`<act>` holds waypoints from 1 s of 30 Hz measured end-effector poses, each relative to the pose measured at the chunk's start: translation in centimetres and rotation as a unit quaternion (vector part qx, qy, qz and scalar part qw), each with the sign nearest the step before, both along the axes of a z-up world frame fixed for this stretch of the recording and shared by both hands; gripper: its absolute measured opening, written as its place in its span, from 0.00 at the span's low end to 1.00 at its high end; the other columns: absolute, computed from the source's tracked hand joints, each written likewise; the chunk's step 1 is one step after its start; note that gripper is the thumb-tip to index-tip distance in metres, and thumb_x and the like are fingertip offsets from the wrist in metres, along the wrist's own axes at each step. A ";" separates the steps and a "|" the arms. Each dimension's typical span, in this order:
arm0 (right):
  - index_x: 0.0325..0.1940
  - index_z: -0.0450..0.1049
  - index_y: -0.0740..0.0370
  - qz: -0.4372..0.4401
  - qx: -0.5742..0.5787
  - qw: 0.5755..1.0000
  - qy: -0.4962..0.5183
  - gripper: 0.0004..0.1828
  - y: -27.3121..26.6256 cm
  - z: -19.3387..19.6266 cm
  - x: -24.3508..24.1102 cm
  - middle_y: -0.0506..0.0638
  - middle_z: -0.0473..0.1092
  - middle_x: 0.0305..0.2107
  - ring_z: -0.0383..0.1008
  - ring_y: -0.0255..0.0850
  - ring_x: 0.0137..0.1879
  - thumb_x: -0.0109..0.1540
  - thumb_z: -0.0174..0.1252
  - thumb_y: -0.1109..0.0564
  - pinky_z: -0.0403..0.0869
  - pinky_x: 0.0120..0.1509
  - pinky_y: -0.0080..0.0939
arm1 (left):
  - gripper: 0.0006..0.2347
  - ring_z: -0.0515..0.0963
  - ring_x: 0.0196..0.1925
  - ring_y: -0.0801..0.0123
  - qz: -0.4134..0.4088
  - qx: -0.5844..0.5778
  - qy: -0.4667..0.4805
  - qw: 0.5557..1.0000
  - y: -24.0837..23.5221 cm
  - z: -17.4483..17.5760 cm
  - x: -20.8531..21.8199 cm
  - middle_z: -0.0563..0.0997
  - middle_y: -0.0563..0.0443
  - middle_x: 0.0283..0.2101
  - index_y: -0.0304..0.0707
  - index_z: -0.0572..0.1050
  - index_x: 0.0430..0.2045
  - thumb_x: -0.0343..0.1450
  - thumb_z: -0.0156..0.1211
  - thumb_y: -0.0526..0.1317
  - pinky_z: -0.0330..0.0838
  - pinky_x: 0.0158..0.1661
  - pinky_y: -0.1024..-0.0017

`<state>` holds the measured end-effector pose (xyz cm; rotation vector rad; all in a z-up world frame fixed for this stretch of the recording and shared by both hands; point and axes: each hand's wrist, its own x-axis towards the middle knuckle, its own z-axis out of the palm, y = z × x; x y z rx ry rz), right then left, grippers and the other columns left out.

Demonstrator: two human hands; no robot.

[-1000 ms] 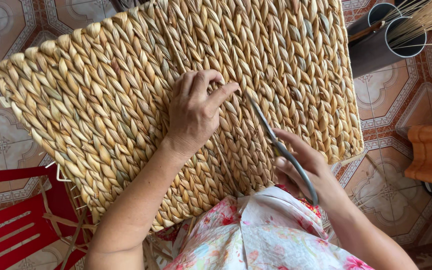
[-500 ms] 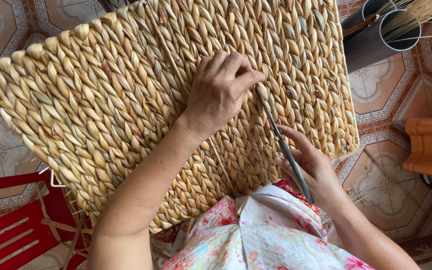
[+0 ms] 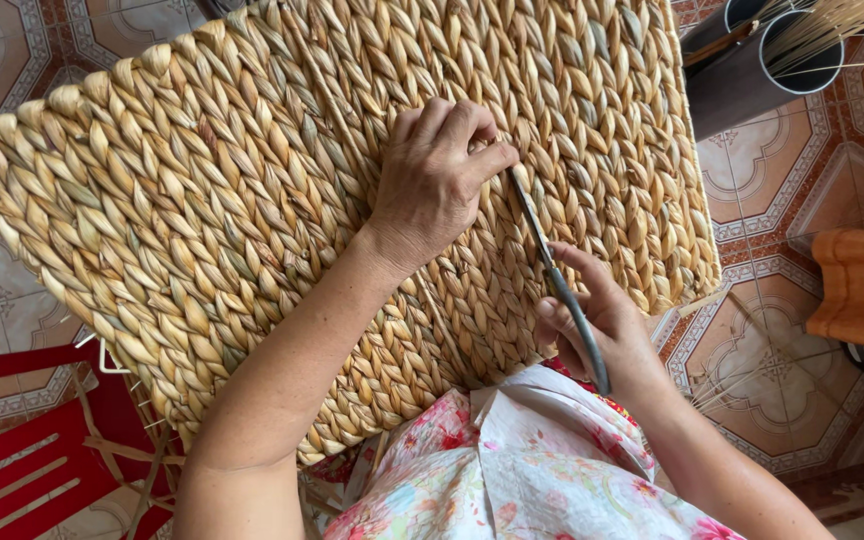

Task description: The person uses shears to trim excess dried palm fibers from the edges of a woven mat. They systematically cut the protruding strands along the perimeter to create a clean, finished border.

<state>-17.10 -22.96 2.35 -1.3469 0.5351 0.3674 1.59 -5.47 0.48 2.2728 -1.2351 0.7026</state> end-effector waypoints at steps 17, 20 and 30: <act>0.71 0.64 0.54 0.007 -0.108 0.994 0.001 0.34 -2.4 -0.5 -1.3 0.47 0.68 0.22 0.62 0.29 0.19 0.61 0.61 0.54 0.60 0.18 0.30 | 0.04 0.75 0.41 0.70 -0.060 -0.002 -0.004 0.998 -1.7 -0.4 2.0 0.76 0.58 0.38 0.48 0.82 0.40 0.74 0.70 0.38 0.71 0.42 0.69; 0.72 0.62 0.53 0.001 -0.077 0.997 0.010 0.34 -2.2 -0.2 -0.8 0.46 0.68 0.21 0.63 0.29 0.19 0.61 0.59 0.52 0.61 0.17 0.29 | 0.02 0.74 0.37 0.70 -0.051 0.045 0.005 0.998 -3.2 -0.6 2.9 0.76 0.58 0.34 0.49 0.82 0.36 0.76 0.69 0.38 0.70 0.37 0.71; 0.71 0.61 0.65 -0.053 0.166 0.979 -0.108 0.32 1.4 1.6 -1.1 0.50 0.67 0.22 0.59 0.32 0.17 0.69 0.51 0.43 0.58 0.19 0.31 | 0.05 0.74 0.41 0.68 -0.075 0.066 -0.022 0.995 -4.0 -0.8 3.8 0.75 0.54 0.39 0.45 0.79 0.34 0.70 0.69 0.39 0.71 0.41 0.66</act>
